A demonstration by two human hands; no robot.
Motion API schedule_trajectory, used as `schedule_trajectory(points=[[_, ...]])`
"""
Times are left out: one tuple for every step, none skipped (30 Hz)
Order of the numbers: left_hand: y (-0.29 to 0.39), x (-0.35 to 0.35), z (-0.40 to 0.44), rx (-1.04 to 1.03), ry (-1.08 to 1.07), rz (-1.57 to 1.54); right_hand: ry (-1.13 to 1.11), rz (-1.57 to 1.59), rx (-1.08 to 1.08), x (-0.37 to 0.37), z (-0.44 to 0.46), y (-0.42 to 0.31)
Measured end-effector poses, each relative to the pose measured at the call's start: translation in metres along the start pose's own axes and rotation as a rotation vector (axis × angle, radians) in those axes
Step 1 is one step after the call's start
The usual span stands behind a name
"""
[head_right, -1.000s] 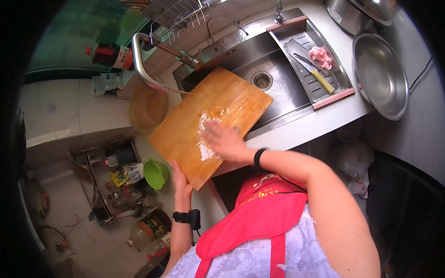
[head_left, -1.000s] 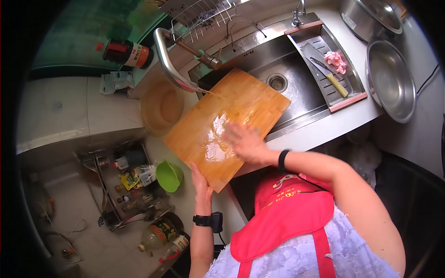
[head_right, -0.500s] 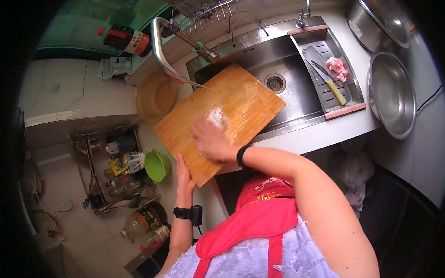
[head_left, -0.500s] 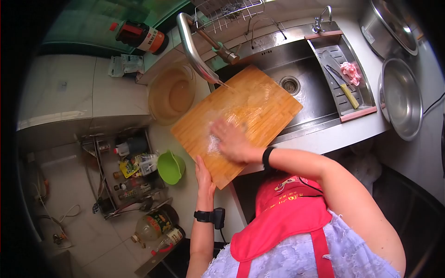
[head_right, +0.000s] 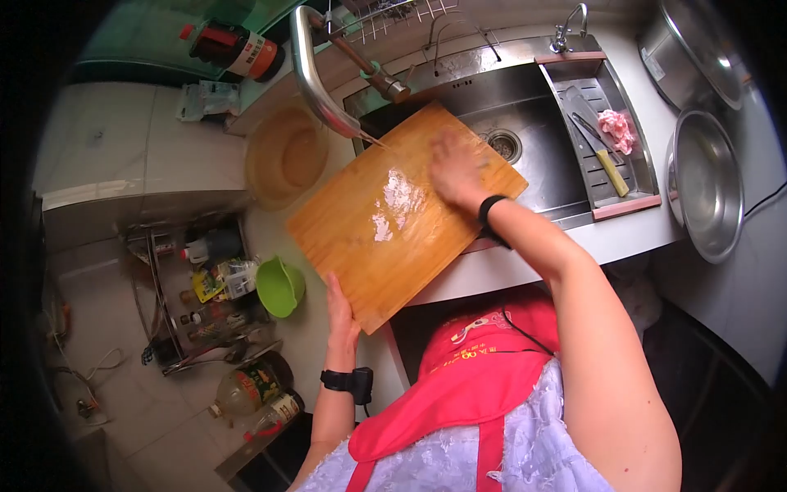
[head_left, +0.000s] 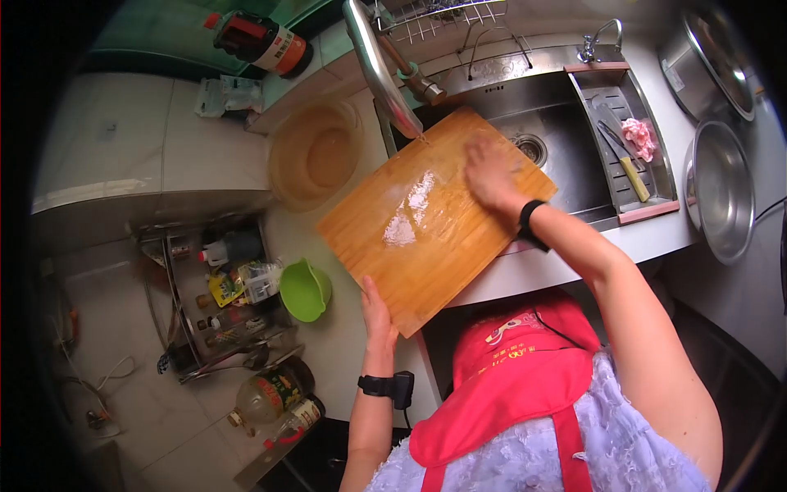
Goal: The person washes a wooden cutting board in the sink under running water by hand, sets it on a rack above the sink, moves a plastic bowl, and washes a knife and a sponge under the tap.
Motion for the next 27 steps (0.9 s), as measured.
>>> schedule_trajectory(points=[[0.003, -0.001, -0.005, 0.002, -0.015, 0.000, -0.096, 0.053, 0.091, 0.019, -0.011, -0.026], [0.010, -0.007, -0.007, -0.003, -0.036, -0.001, -0.148, 0.460, 0.039, 0.017, -0.028, -0.049], [0.015, -0.011, -0.006, -0.012, -0.058, -0.004, 0.020, 0.312, 0.189, 0.019, -0.052, -0.079], [0.014, -0.010, -0.006, -0.010, -0.070, -0.023, -0.198, 0.166, 0.342, 0.067, -0.069, -0.100], [0.010, -0.007, -0.004, -0.011, -0.084, -0.045, -0.250, 0.317, 0.376, 0.057, -0.087, -0.124], [0.009, -0.007, -0.001, -0.014, -0.102, -0.066, -0.229, 0.382, 0.431, 0.062, -0.096, -0.126], [0.009, -0.007, -0.001, -0.011, -0.082, -0.057, -0.209, 0.450, 0.485, 0.066, -0.104, -0.128], [0.009, -0.007, -0.003, -0.003, -0.058, -0.046, -0.195, 0.519, 0.538, 0.069, -0.108, -0.129], [0.007, -0.006, -0.005, 0.007, -0.031, -0.034, -0.267, 0.476, 0.537, 0.062, -0.091, -0.118], [0.008, -0.007, -0.007, 0.002, -0.022, -0.029, -0.178, 0.411, 0.475, 0.041, -0.072, -0.097], [0.008, -0.008, -0.010, 0.000, -0.009, -0.025, -0.094, 0.346, 0.416, 0.019, -0.050, -0.075], [0.008, -0.008, -0.012, -0.005, 0.005, -0.022, -0.456, 0.525, 0.110, 0.038, -0.009, -0.045], [0.006, -0.007, -0.012, -0.003, 0.008, -0.015, -0.544, 0.408, -0.047, 0.038, 0.010, -0.017], [0.005, -0.006, -0.011, -0.003, 0.012, -0.008, -0.344, 0.234, -0.073, 0.022, 0.025, 0.009], [0.004, -0.005, -0.010, -0.002, 0.014, -0.001, -0.141, 0.061, -0.099, -0.001, 0.034, 0.033], [0.004, -0.006, -0.010, -0.001, 0.018, -0.002, -0.083, 0.187, -0.229, -0.026, 0.038, 0.051], [0.006, -0.008, -0.012, 0.003, 0.021, -0.003, -0.072, 0.174, -0.212, -0.025, 0.037, 0.047], [0.008, -0.011, -0.013, 0.008, 0.022, -0.003, -0.061, 0.160, -0.197, -0.023, 0.033, 0.040], [0.010, -0.013, -0.014, 0.023, 0.029, 0.008, -0.061, 0.133, -0.113, -0.019, 0.025, 0.025], [0.013, -0.014, -0.016, 0.040, 0.037, 0.019, -0.061, 0.106, -0.029, -0.016, 0.012, 0.004], [0.015, -0.016, -0.015, 0.050, 0.040, 0.028, -0.133, 0.258, 0.044, -0.003, -0.003, -0.018], [0.015, -0.017, -0.015, 0.042, 0.028, 0.022, -0.204, 0.409, 0.118, 0.012, -0.021, -0.042], [0.014, -0.016, -0.014, 0.032, 0.016, 0.017, -0.168, 0.393, 0.241, 0.025, -0.042, -0.068], [0.014, -0.015, -0.014, 0.023, 0.005, 0.013, -0.131, 0.376, 0.363, 0.037, -0.060, -0.092], [0.013, -0.015, -0.014, 0.028, -0.010, -0.006, -0.153, 0.449, 0.439, 0.049, -0.076, -0.115], [0.013, -0.015, -0.014, 0.032, -0.029, -0.024, -0.171, 0.522, 0.513, 0.059, -0.082, -0.133], [0.012, -0.015, -0.013, 0.039, -0.048, -0.041, -0.173, 0.573, 0.564, 0.062, -0.078, -0.143]])
Point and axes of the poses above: each hand's wrist, its own z-axis towards the middle knuckle, its own x-axis out of the back of the hand, y = z × x, the point moved 2 cm from there along z, towards the middle knuckle, and after that the axes turned 15 degrees about -x, right-handed, at the moved point
